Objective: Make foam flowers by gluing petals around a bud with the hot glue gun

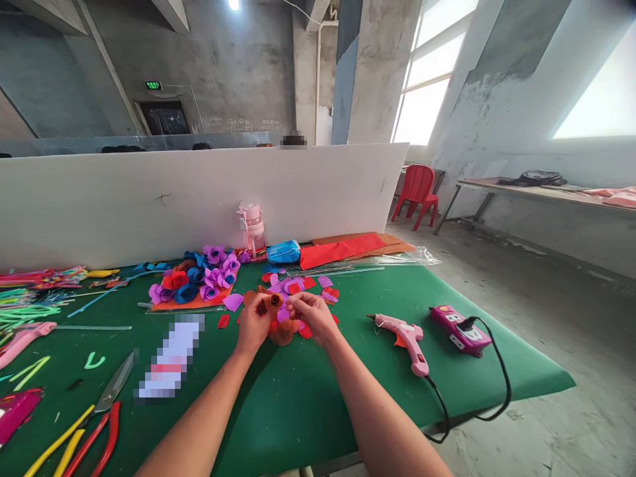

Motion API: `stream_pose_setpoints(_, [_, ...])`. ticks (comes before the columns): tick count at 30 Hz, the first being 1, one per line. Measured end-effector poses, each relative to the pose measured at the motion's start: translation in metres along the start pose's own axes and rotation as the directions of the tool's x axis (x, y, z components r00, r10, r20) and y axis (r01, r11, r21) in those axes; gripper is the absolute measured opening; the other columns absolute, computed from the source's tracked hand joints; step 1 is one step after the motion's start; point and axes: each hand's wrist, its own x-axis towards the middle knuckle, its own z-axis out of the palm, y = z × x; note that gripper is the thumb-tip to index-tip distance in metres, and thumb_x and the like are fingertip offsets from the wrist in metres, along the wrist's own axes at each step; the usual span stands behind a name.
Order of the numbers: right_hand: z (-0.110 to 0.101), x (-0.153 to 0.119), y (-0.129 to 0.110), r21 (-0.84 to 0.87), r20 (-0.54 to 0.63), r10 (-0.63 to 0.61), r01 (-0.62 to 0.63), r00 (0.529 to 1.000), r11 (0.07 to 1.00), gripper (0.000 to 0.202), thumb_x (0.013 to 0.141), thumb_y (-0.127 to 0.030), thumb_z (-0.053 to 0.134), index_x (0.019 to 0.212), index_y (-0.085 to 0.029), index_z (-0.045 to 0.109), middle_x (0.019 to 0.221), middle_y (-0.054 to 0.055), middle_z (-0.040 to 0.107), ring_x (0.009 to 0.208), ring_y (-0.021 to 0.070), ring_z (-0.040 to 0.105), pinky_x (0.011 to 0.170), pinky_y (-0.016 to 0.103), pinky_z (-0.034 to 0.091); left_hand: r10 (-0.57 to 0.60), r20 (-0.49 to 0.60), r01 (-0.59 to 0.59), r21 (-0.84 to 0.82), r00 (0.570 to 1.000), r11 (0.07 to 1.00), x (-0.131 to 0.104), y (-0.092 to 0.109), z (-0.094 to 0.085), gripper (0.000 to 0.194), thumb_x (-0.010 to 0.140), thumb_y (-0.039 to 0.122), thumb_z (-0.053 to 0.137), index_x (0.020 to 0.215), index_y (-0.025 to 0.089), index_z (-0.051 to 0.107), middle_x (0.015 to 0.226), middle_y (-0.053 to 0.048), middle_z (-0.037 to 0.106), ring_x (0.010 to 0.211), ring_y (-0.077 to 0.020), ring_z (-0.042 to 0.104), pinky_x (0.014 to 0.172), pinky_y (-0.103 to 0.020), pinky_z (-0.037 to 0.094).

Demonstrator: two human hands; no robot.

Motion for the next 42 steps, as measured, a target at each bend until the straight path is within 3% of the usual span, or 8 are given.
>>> stream_pose_setpoints(6, [-0.0003, -0.0018, -0.0016, 0.018, 0.032, 0.012, -0.013, 0.999, 1.0, 0.032, 0.066, -0.047, 0.074, 0.069, -0.017, 0.066, 0.067, 0.0, 0.061, 0.054, 0.0073, 0.05, 0.058, 0.022, 0.042, -0.034, 0.01, 0.034, 0.027, 0.999, 0.999, -0.0013, 0.0038, 0.0001, 0.017, 0.077, 0.036, 0.063, 0.076, 0.019, 0.06, 0.067, 0.003, 0.061, 0.064, -0.0117, 0.057, 0.059, -0.02, 0.044])
stream_pose_setpoints(12, [0.003, -0.0023, -0.0013, -0.012, 0.007, 0.01, -0.01, 1.0, 1.0, 0.033, 0.062, -0.047, 0.076, 0.066, -0.017, 0.062, 0.056, -0.003, 0.056, 0.051, 0.0079, 0.048, 0.055, 0.022, 0.039, 0.042, 0.046, -0.047, 0.103, 0.998, 0.994, -0.002, 0.005, 0.0005, 0.012, 0.08, 0.03, 0.057, 0.078, 0.019, 0.062, 0.075, 0.0, 0.066, 0.068, -0.013, 0.06, 0.064, -0.023, 0.046])
stream_pose_setpoints(18, [-0.0004, 0.0016, -0.0013, 0.063, -0.067, -0.015, 0.019, 0.998, 0.998, 0.029, 0.062, -0.043, 0.074, 0.066, -0.018, 0.06, 0.062, -0.002, 0.057, 0.053, 0.0083, 0.048, 0.057, 0.023, 0.042, 0.11, 0.029, -0.113, 0.159, 0.994, 0.981, -0.0016, 0.0034, -0.0015, 0.007, 0.079, 0.025, 0.057, 0.078, 0.02, 0.062, 0.078, -0.001, 0.066, 0.072, -0.014, 0.06, 0.067, -0.023, 0.047])
stream_pose_setpoints(22, [-0.0017, 0.0021, -0.0009, 0.021, -0.067, -0.028, 0.029, 0.997, 0.999, 0.031, 0.062, -0.045, 0.074, 0.066, -0.019, 0.059, 0.063, -0.002, 0.057, 0.053, 0.0089, 0.048, 0.056, 0.024, 0.041, 0.151, 0.037, -0.155, 0.155, 0.988, 0.976, -0.0021, 0.0034, -0.0033, 0.011, 0.078, 0.019, 0.055, 0.083, 0.02, 0.064, 0.086, -0.003, 0.068, 0.081, -0.0163, 0.061, 0.075, -0.027, 0.049])
stream_pose_setpoints(26, [-0.0008, 0.0009, -0.0012, -0.036, -0.056, -0.047, 0.045, 0.997, 0.998, 0.033, 0.061, -0.048, 0.075, 0.067, -0.018, 0.06, 0.059, -0.002, 0.056, 0.052, 0.0093, 0.047, 0.056, 0.024, 0.04, 0.13, 0.033, -0.133, 0.136, 0.991, 0.982, -0.0027, 0.0046, -0.0032, 0.015, 0.076, 0.016, 0.054, 0.086, 0.021, 0.065, 0.089, -0.003, 0.07, 0.084, -0.0173, 0.063, 0.077, -0.028, 0.05])
stream_pose_setpoints(31, [-0.0006, 0.0023, 0.0016, -0.088, -0.062, -0.067, 0.061, 0.996, 0.994, 0.036, 0.064, -0.052, 0.072, 0.062, -0.018, 0.06, 0.057, -0.001, 0.055, 0.052, 0.0098, 0.046, 0.056, 0.025, 0.039, 0.06, 0.004, -0.06, 0.082, 0.998, 0.995, -0.0023, 0.0059, -0.0018, 0.014, 0.078, 0.026, 0.061, 0.089, 0.021, 0.066, 0.083, -0.003, 0.07, 0.075, -0.0176, 0.065, 0.072, -0.029, 0.052])
stream_pose_setpoints(35, [-0.0017, 0.0049, 0.0041, -0.095, -0.104, -0.092, 0.082, 0.99, 0.992, 0.037, 0.063, -0.054, 0.071, 0.064, -0.019, 0.061, 0.061, 0.0, 0.058, 0.053, 0.0106, 0.048, 0.054, 0.025, 0.039, -0.044, -0.009, 0.043, -0.048, 0.999, 0.998, -0.0022, 0.0048, -0.0004, 0.023, 0.076, 0.034, 0.066, 0.094, 0.021, 0.065, 0.078, -0.003, 0.071, 0.068, -0.0184, 0.067, 0.066, -0.031, 0.054])
stream_pose_setpoints(42, [0.0026, 0.0033, 0.0059, -0.183, -0.067, -0.208, 0.193, 0.976, 0.964, 0.032, 0.065, -0.048, 0.073, 0.067, -0.02, 0.057, 0.059, -0.003, 0.053, 0.054, 0.0114, 0.045, 0.054, 0.026, 0.036, -0.154, 0.028, 0.155, -0.274, 0.988, 0.949, -0.0018, 0.0088, 0.002, 0.026, 0.07, 0.039, 0.07, 0.081, 0.018, 0.059, 0.066, 0.001, 0.066, 0.049, -0.0126, 0.059, 0.05, -0.025, 0.049])
